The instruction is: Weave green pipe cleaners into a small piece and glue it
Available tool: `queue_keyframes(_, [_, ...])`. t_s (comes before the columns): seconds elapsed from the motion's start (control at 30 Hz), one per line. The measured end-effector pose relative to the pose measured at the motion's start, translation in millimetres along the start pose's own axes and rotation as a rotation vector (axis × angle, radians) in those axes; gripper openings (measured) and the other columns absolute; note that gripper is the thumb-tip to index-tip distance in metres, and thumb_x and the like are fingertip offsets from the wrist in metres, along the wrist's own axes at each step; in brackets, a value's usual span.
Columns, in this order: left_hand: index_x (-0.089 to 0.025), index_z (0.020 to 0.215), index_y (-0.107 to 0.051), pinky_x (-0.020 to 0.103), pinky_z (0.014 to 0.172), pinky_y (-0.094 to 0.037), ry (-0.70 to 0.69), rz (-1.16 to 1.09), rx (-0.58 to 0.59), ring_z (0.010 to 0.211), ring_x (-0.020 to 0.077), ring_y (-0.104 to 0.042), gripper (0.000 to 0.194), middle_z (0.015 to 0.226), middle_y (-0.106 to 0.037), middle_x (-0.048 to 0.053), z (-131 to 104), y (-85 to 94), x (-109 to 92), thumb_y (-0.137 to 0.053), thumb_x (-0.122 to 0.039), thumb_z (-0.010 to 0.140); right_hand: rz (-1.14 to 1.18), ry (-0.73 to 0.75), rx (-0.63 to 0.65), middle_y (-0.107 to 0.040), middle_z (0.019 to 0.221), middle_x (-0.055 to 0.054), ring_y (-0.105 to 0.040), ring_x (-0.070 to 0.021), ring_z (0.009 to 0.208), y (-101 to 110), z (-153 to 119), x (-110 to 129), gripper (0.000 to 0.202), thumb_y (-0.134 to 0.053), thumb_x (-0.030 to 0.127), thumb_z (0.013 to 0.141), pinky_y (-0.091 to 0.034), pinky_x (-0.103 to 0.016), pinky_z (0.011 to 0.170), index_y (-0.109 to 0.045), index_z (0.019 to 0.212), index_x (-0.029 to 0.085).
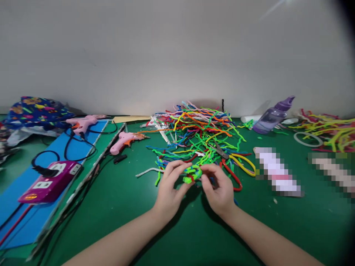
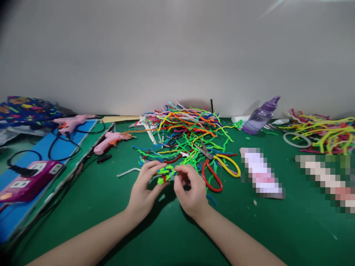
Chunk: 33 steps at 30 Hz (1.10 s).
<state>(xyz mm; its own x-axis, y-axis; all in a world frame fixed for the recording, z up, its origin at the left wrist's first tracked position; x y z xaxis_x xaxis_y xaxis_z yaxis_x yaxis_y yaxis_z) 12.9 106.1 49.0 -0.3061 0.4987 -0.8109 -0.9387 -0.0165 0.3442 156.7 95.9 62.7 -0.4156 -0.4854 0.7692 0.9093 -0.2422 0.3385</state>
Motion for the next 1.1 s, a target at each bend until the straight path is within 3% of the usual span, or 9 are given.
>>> queue_keyframes(0.13, [-0.025, 0.114, -0.059, 0.032, 0.089, -0.048, -0.012, 0.067, 0.011, 0.1, 0.0169, -0.056, 0.039, 0.106, -0.056, 0.004, 5.0, -1.5, 2.7, -0.068, -0.019, 0.076, -0.061, 0.069, 0.073, -0.059, 0.078, -0.002, -0.058, -0.0149, 0.067, -7.4, -1.3, 4.6, 0.038, -0.064, 0.022, 0.074, -0.053, -0.027, 0.06, -0.053, 0.111, 0.018])
queue_keyframes(0.27, [-0.022, 0.109, -0.06, 0.03, 0.084, -0.05, -0.108, 0.072, 0.054, 0.094, 0.0166, -0.06, 0.036, 0.101, -0.061, 0.005, 5.2, -7.4, -0.8, -0.07, -0.02, 0.074, -0.126, 0.15, 0.113, -0.06, 0.109, -0.012, -0.059, -0.0223, 0.101, -8.1, -0.4, 8.9, 0.043, -0.069, 0.027, 0.074, -0.052, -0.035, 0.085, -0.057, 0.114, 0.017])
queue_keyframes(0.33, [-0.02, 0.106, -0.061, 0.03, 0.083, -0.051, -0.208, 0.087, 0.103, 0.093, 0.0173, -0.061, 0.029, 0.098, -0.064, 0.006, 3.1, -12.6, -8.5, -0.067, -0.022, 0.077, -0.118, 0.167, 0.18, -0.062, 0.114, -0.011, -0.059, -0.0216, 0.106, -15.0, -2.9, 7.4, 0.045, -0.069, 0.028, 0.074, -0.05, -0.034, 0.093, -0.057, 0.117, 0.018])
queue_keyframes(0.57, [-0.018, 0.109, -0.06, 0.035, 0.086, -0.05, -0.432, 0.323, 0.136, 0.094, 0.0196, -0.062, 0.027, 0.1, -0.066, 0.01, -2.2, -14.6, -24.6, -0.06, -0.02, 0.082, -0.142, 0.064, 0.267, -0.061, 0.123, -0.009, -0.06, -0.02, 0.111, -27.1, -11.6, -9.6, 0.064, -0.068, 0.032, 0.074, -0.049, -0.03, 0.096, -0.045, 0.131, 0.016])
queue_keyframes(0.83, [-0.016, 0.112, -0.06, 0.03, 0.087, -0.052, -0.32, 0.154, 0.214, 0.1, 0.0191, -0.062, 0.033, 0.107, -0.065, 0.012, 1.8, -19.1, -12.3, -0.065, -0.021, 0.079, -0.111, 0.029, 0.273, -0.065, 0.117, -0.007, -0.064, -0.0198, 0.104, -25.8, -8.8, -12.4, 0.058, -0.063, 0.029, 0.073, -0.053, -0.028, 0.089, -0.047, 0.128, 0.018])
queue_keyframes(1.1, [-0.018, 0.092, -0.07, 0.024, 0.073, -0.054, -0.14, 0.027, 0.158, 0.078, 0.0148, -0.067, 0.018, 0.087, -0.071, 0.006, 11.5, -13.6, -2.7, -0.069, -0.018, 0.074, -0.066, -0.063, 0.354, -0.068, 0.112, -0.006, -0.065, -0.0202, 0.102, -28.9, -8.0, -19.0, 0.04, -0.061, 0.034, 0.081, -0.054, -0.029, 0.086, -0.053, 0.119, 0.022])
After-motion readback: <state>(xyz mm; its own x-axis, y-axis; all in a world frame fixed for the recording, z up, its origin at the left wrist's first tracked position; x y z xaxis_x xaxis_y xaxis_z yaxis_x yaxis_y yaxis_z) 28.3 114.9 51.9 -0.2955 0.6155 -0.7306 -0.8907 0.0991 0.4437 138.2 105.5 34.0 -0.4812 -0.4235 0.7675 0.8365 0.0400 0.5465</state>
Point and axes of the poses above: each hand's wrist, its own z-axis towards the middle knuckle, its own y-axis out of the back of the hand, x = y × z, the point moved 10 cm from there along z, towards the middle knuckle
